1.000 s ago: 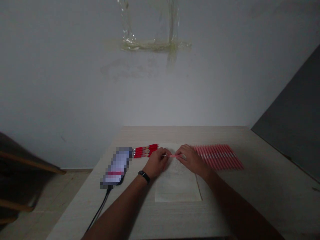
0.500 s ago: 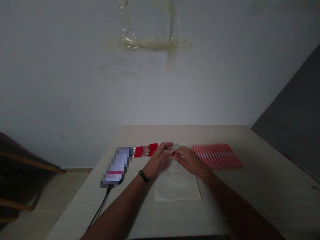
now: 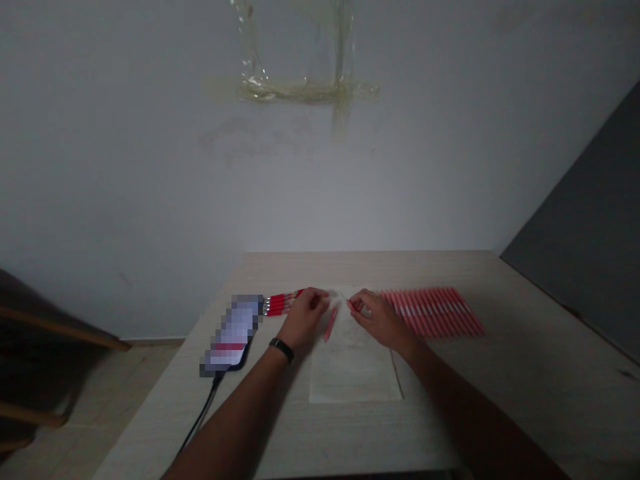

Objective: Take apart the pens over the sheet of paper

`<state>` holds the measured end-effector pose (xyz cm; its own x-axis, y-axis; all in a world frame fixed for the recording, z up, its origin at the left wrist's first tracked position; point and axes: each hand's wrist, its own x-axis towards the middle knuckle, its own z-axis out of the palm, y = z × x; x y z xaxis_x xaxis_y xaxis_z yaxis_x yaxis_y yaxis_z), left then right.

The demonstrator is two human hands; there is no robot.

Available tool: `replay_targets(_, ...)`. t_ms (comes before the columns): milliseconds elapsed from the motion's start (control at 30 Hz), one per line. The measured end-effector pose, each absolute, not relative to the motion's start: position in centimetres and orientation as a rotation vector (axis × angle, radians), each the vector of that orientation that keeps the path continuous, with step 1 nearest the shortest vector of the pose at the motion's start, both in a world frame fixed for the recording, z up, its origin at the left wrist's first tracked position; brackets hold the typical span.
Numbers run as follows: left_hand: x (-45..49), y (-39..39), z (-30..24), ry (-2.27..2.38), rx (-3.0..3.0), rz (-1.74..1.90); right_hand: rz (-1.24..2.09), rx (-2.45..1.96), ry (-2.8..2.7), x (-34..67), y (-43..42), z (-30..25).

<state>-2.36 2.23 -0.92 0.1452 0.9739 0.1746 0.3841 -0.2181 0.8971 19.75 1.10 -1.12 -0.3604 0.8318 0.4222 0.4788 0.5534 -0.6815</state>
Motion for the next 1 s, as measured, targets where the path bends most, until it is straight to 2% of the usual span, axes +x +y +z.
replay_targets(167, -2.4, 1.7, -2.2, 1.507, 2.047, 0.827, 0.552, -1.051, -2.006, 19.9, 1.3, -0.9)
replay_targets(533, -1.4, 0.8, -1.2, 1.373, 2.020, 0.700, 0.517, -1.057, -2.031, 20.1, 1.4, -0.9)
replay_targets(1000, -2.2, 1.7, -0.6, 1.346, 2.013, 0.946, 0.346, -1.156, -2.060, 22.3, 2.7, -0.9)
